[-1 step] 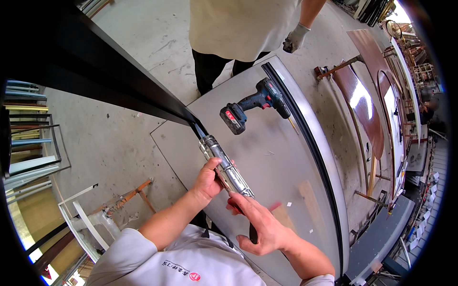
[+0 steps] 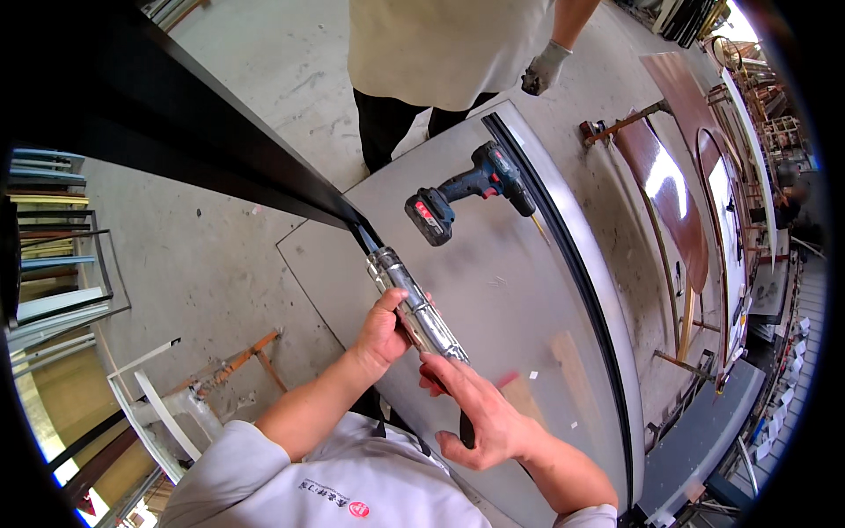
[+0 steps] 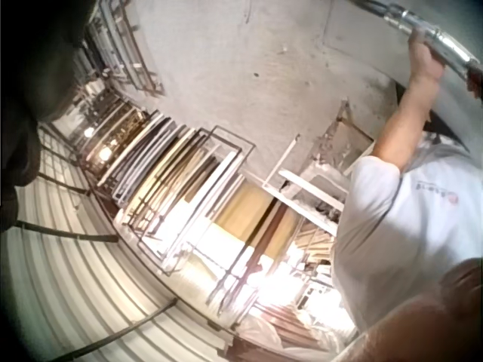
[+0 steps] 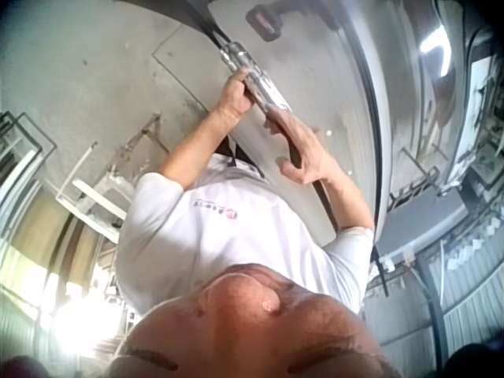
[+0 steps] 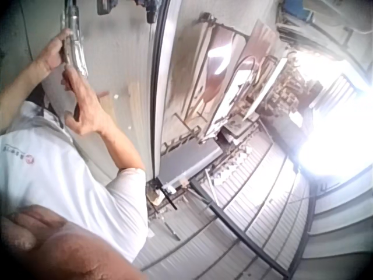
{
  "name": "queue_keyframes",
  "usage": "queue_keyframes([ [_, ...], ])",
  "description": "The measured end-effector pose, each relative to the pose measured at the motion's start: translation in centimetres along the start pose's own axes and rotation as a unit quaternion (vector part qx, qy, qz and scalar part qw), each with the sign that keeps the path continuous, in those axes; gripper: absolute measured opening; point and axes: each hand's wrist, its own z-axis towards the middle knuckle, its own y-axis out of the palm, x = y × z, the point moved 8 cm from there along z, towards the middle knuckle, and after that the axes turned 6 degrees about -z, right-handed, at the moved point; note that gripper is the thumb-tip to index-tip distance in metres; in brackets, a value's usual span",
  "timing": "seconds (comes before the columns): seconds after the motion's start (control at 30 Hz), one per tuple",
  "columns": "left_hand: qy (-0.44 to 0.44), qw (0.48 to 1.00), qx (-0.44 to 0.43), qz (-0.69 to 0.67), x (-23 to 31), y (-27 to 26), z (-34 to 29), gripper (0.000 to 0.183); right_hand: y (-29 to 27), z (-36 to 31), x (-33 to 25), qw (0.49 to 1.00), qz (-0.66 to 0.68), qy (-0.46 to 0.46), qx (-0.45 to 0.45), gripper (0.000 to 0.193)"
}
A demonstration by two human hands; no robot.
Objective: The person prepares a caulk gun by inserting a tube of sealant into the frame and securing it, then retrieves a new nozzle from a box and attaches it to the tip of the sealant tube.
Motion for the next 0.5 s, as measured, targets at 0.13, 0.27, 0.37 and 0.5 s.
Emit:
queue_keyframes([
  [0.13,0.001,1.000,0.000,0.008,0.3,0.5,-0.4,0.034,0.0,-0.1,-0.1,1.000,-0.004,-0.010,0.005,0.081],
  [0.27,-0.005,1.000,-0.006,0.003,0.2,1.2,-1.3,0.034,0.0,-0.3,-1.4,1.000,0.001,-0.015,0.013,0.075],
  [0.37,-0.011,1.000,-0.009,0.003,0.3,2.8,-2.5,0.034,-0.4,-0.5,-3.0,1.000,0.009,-0.015,0.013,0.073],
  [0.5,-0.019,1.000,-0.011,-0.012,0.3,5.7,-5.0,0.034,-0.9,-1.2,-6.5,1.000,-0.001,-0.017,0.014,0.070],
])
